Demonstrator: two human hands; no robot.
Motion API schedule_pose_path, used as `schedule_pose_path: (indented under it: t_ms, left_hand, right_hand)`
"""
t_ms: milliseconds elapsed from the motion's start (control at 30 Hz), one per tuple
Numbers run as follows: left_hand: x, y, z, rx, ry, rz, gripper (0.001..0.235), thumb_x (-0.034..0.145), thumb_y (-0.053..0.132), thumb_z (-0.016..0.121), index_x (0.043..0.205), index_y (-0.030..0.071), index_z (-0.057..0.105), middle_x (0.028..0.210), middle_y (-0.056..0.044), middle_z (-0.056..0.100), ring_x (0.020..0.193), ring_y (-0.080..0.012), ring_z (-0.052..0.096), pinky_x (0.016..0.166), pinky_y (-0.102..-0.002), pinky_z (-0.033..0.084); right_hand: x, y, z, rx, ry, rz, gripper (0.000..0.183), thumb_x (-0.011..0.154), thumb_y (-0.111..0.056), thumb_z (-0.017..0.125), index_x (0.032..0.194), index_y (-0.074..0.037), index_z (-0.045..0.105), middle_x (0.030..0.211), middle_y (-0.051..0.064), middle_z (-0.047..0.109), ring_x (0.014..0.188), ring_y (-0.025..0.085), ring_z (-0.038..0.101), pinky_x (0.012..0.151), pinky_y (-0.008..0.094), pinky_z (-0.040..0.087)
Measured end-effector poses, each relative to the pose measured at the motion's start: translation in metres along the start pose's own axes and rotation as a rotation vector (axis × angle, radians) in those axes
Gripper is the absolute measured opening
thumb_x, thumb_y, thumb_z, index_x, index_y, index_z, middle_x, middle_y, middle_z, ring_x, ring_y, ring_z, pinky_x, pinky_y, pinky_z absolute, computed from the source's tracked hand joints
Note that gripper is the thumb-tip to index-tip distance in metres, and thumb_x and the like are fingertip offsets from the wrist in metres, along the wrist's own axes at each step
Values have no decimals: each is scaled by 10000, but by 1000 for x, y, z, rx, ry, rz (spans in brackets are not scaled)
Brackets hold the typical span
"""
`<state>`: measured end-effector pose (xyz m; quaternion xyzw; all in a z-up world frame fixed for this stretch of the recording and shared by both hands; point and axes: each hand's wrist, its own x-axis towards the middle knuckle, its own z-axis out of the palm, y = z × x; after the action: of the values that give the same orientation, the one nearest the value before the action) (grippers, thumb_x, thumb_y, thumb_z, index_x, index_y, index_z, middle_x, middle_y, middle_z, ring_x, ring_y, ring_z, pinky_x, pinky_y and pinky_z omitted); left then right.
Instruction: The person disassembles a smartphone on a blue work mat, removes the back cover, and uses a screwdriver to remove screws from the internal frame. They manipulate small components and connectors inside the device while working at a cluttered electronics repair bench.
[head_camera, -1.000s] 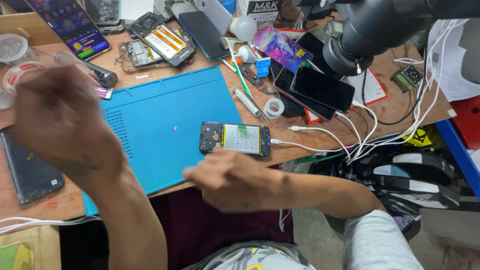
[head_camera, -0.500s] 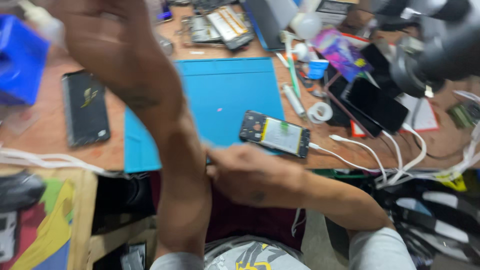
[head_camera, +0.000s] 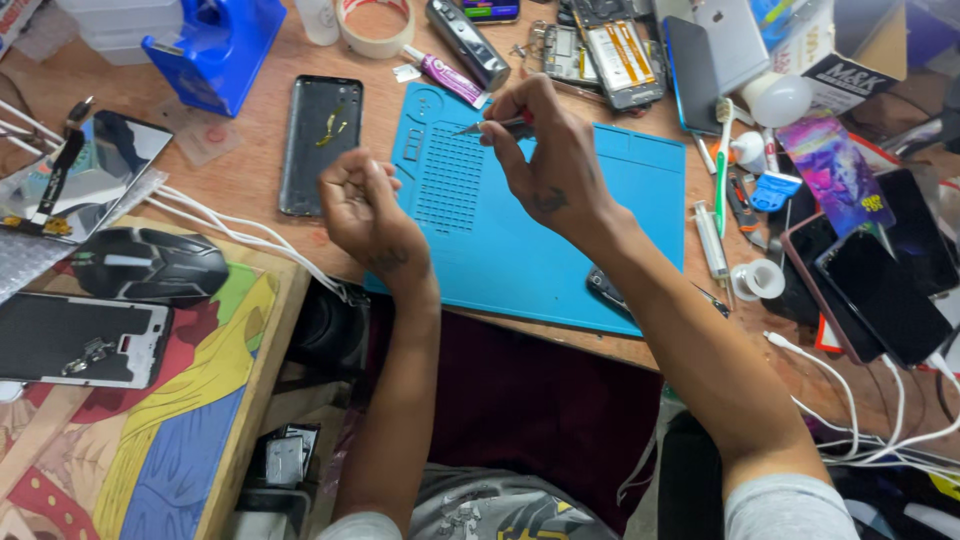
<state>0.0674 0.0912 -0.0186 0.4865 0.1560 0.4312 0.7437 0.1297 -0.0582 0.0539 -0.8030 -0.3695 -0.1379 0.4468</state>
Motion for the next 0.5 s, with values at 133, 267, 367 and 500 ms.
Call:
schedule_pose_path:
  t_ms: [133, 267, 367, 500]
  left_hand:
    - [-11, -3, -4, 99, -63, -8, 106, 1044, 14, 535, 1125, -28, 589, 900, -67, 640, 804, -93, 574, 757, -233, 499]
    - [-12, 0, -4, 120, -107, 12, 120, 1049, 25, 536, 1136, -36, 591, 876, -64, 646, 779, -81, 586, 730, -229, 516]
    - [-12, 0, -5, 115, -115, 9, 126, 1051, 32, 534, 1133, -41, 595, 858, -61, 649, 767, -76, 594, 719, -224, 521]
    - [-12, -1, -7, 113, -111, 16, 127, 1047, 26, 537, 1127, -45, 605, 849, -65, 646, 770, -80, 594, 723, -226, 522]
  right_hand:
    - [14, 23, 24, 0, -18, 3, 175, 1051, -24, 687, 1082, 21, 520, 964, 152, 714, 919, 215, 769, 819, 334, 629]
    - [22, 38, 38, -23, -5, -3, 151, 1054, -24, 673, 1080, 16, 531, 971, 146, 729, 917, 210, 777, 808, 326, 626]
    - [26, 46, 47, -20, -11, 19, 153, 1050, -33, 676, 1076, 11, 532, 947, 135, 731, 913, 209, 782, 799, 326, 622]
    - [28, 50, 51, -20, -30, 34, 159, 1047, -39, 680, 1073, 7, 531, 936, 133, 732, 898, 209, 782, 775, 324, 614]
